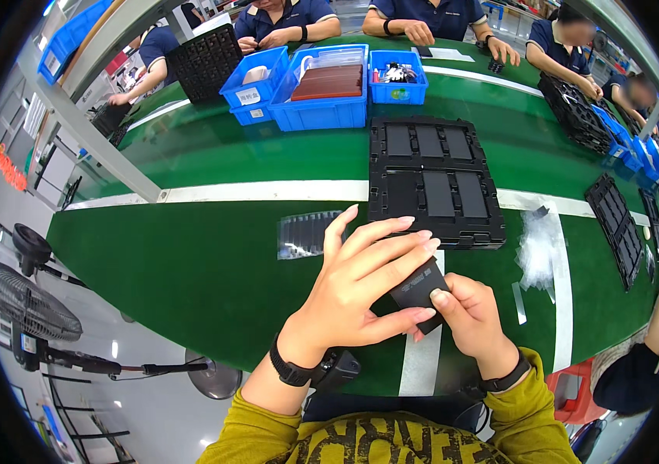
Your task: Manual assembly of black plastic components and electronics labels on a factory line.
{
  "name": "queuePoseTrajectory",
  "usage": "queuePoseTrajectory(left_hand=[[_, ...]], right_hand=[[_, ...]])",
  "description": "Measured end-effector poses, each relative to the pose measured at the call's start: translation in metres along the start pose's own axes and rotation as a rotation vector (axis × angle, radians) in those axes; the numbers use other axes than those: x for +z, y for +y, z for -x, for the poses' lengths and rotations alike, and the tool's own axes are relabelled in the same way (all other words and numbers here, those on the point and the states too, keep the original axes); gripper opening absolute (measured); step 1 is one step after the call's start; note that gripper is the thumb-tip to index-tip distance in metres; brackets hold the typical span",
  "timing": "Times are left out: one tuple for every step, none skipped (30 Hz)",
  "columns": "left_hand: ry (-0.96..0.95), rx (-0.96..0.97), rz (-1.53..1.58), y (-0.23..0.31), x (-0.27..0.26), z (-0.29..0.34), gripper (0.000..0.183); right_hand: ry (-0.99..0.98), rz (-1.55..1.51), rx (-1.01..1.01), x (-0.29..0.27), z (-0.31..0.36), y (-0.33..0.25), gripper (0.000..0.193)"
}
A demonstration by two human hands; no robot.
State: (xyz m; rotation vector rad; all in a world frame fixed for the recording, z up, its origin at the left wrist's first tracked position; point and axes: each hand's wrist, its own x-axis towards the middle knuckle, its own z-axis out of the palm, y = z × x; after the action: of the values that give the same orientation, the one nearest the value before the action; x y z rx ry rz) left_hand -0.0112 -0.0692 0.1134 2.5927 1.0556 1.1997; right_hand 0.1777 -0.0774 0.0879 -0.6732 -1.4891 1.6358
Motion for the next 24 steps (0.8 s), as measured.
queuePoseTrajectory(left_hand=[[0.003,-0.003,0.001,-0.001,0.001,0.000,0.059],[0.022,-0.016,0.050,-0.001,0.001,-0.001,0.062],[0.042,-0.027,0.101,-0.001,0.002,-0.001,0.066],[0.044,-0.034,0.267,-0.004,0.006,0.002,0.077],[0.108,-0.078,0.496,-0.001,0.012,0.002,0.080],[0.171,-0.121,0.726,0.003,0.018,0.003,0.083],[0.097,-0.083,0.747,0.000,0.018,0.006,0.086],[0.098,-0.075,0.751,0.001,0.020,0.007,0.086],[0.092,-0.071,0.726,0.003,0.022,0.008,0.086],[0.086,-0.071,0.703,0.004,0.024,0.009,0.086],[0.053,-0.046,0.689,0.003,0.022,0.009,0.077],[0.054,-0.045,0.693,0.004,0.024,0.009,0.077],[0.073,-0.056,0.716,0.006,0.025,0.008,0.076],[0.091,-0.067,0.739,0.007,0.026,0.008,0.075],[0.090,-0.066,0.742,0.008,0.026,0.009,0.075],[0.099,-0.068,0.735,0.008,0.027,0.009,0.075],[0.109,-0.070,0.728,0.007,0.027,0.009,0.074],[0.108,-0.069,0.729,0.006,0.027,0.009,0.074],[0.094,-0.053,0.698,0.004,0.026,0.010,0.074],[0.079,-0.037,0.667,0.003,0.025,0.010,0.075],[0.079,-0.037,0.666,0.001,0.025,0.010,0.075],[0.071,-0.028,0.668,0.000,0.025,0.010,0.074],[0.063,-0.020,0.669,0.000,0.024,0.010,0.074],[0.063,-0.019,0.669,0.001,0.024,0.009,0.074]], right_hand=[[0.000,0.038,-0.017,-0.001,0.000,0.000,0.022],[0.001,0.077,-0.035,-0.001,0.000,0.000,0.023],[0.000,0.081,-0.033,-0.001,0.000,-0.001,0.023],[-0.033,-0.095,0.044,-0.001,-0.001,-0.003,0.024],[-0.065,-0.270,0.120,0.000,0.000,-0.004,0.026],[-0.066,-0.265,0.119,0.001,0.000,-0.004,0.026],[-0.089,-0.426,0.151,0.000,0.000,-0.001,0.028],[-0.111,-0.588,0.183,-0.001,-0.001,0.001,0.030],[-0.126,-0.606,0.200,-0.003,-0.001,0.003,0.032],[-0.122,-0.602,0.200,-0.004,-0.001,0.004,0.032],[-0.131,-0.644,0.201,-0.003,-0.001,0.004,0.032],[-0.140,-0.687,0.201,-0.003,-0.001,0.005,0.032],[-0.136,-0.686,0.200,-0.004,-0.001,0.005,0.032],[-0.141,-0.692,0.197,-0.004,-0.001,0.006,0.032],[-0.147,-0.698,0.195,-0.004,-0.001,0.006,0.033],[-0.145,-0.698,0.194,-0.004,-0.001,0.006,0.033],[-0.143,-0.700,0.197,-0.004,-0.001,0.007,0.033],[-0.140,-0.702,0.200,-0.004,-0.001,0.007,0.033],[-0.140,-0.702,0.199,-0.004,-0.001,0.007,0.033],[-0.150,-0.700,0.204,-0.004,-0.001,0.007,0.033],[-0.161,-0.698,0.209,-0.004,-0.001,0.007,0.034],[-0.161,-0.698,0.208,-0.005,-0.001,0.007,0.034],[-0.161,-0.696,0.203,-0.005,0.000,0.008,0.033],[-0.161,-0.694,0.197,-0.005,0.001,0.008,0.033]])
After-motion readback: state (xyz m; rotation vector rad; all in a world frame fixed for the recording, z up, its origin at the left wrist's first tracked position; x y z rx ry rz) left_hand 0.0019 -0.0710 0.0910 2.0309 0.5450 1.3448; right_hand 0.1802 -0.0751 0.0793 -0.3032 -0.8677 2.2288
